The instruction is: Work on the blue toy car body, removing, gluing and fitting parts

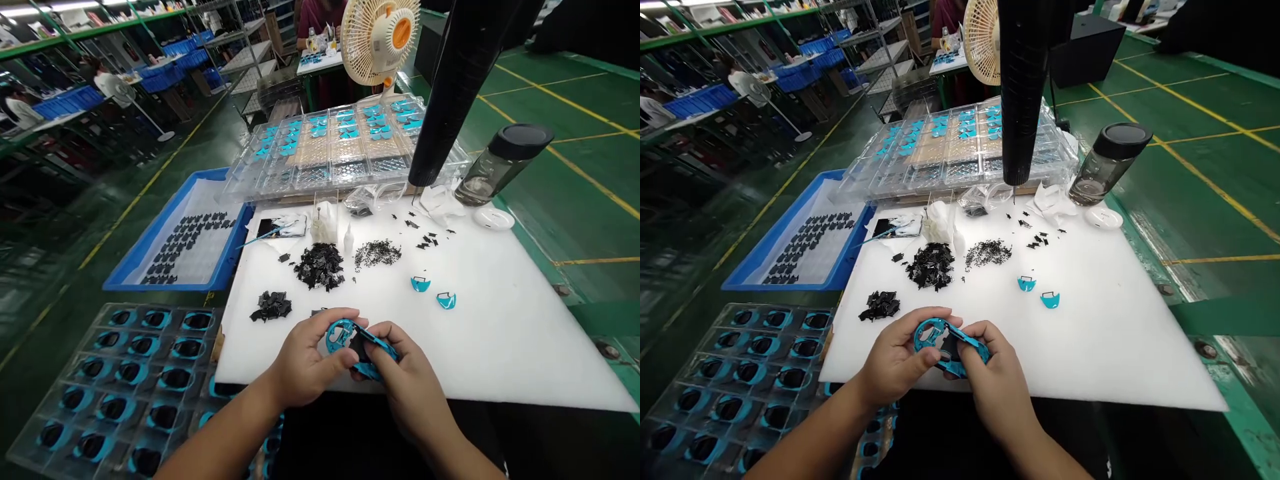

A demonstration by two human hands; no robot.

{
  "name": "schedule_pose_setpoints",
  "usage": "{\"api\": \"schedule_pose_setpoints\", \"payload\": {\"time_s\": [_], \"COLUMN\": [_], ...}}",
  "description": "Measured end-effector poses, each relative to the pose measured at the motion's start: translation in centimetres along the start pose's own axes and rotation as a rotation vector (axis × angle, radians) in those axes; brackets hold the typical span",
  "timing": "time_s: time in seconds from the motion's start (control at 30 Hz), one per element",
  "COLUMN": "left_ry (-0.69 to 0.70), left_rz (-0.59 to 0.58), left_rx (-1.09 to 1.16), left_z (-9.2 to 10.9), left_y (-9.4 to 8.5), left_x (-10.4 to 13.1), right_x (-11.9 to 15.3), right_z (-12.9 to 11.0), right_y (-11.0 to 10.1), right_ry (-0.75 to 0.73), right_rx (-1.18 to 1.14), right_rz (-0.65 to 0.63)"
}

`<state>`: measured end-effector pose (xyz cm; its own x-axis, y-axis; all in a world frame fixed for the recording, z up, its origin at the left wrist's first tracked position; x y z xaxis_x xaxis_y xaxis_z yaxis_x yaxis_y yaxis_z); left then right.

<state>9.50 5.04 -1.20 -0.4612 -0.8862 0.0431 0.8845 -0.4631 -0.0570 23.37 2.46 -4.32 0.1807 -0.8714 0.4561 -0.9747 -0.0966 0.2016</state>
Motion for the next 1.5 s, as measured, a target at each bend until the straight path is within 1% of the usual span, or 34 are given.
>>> {"api": "schedule_pose_setpoints", "payload": {"time_s": [0.1,0.27,0.4,0.67,0.87,1.03,1.1,1.17,1.23,1.27,1.3,1.37,1.43,1.47,1.5], "left_ry": [-0.021,-0.042,-0.048,-0.048,-0.084,-0.099,-0.102,-0.088,-0.061,-0.05,-0.038,-0.009,0.038,0.064,0.086], "left_rz": [-0.004,-0.021,-0.017,-0.01,0.025,0.061,0.058,0.042,0.021,0.011,0.005,0.003,0.003,0.001,-0.007], "left_rx": [0.02,-0.003,-0.029,-0.032,0.137,0.201,0.212,0.204,0.151,0.11,0.061,-0.05,-0.153,-0.192,-0.218], "left_z": [-0.3,-0.2,-0.1,-0.4,-1.1,-1.6,-1.6,-1.3,-0.8,-0.6,-0.3,0.1,0.6,0.8,0.9], "left_y": [-0.1,-0.1,0.0,-0.1,-0.3,-0.8,-0.9,-0.7,-0.5,-0.4,-0.3,-0.2,-0.2,-0.2,-0.1], "left_x": [0.1,0.0,0.0,0.2,0.4,0.2,0.3,0.4,0.5,0.5,0.5,0.6,0.6,0.6,0.6], "right_x": [0.0,0.1,0.0,0.0,0.2,0.7,0.8,0.8,0.7,0.7,0.8,1.5,2.4,2.8,3.1], "right_z": [0.2,0.4,0.9,0.7,1.2,1.0,0.8,0.6,0.3,0.0,-0.6,-1.8,-2.5,-2.5,-2.5], "right_y": [0.6,0.6,0.7,0.7,1.2,1.5,1.5,1.3,0.4,-0.1,-0.7,-1.2,-1.1,-1.1,-1.1], "right_ry": [0.056,0.043,0.07,0.06,0.085,0.102,0.101,0.08,0.002,-0.078,-0.195,-0.491,-0.759,-0.85,-0.908], "right_rx": [-0.112,-0.139,-0.199,-0.147,-0.266,-0.336,-0.329,-0.238,-0.025,0.103,0.221,0.392,0.482,0.518,0.552], "right_rz": [-0.055,-0.027,-0.027,-0.058,-0.096,-0.127,-0.128,-0.112,-0.022,0.052,0.134,0.261,0.285,0.281,0.274]}}
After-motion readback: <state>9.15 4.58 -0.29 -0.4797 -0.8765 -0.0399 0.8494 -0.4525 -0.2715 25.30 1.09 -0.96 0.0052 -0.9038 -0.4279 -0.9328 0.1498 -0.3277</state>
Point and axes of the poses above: each hand's wrist, its own x-axis away from the middle knuckle, its own y-axis out of the palm, z = x × y, the point moved 7 cm from there along -x, towards the middle knuckle, and after that the axes turned 3 degrees about -z, right-handed, at the moved point
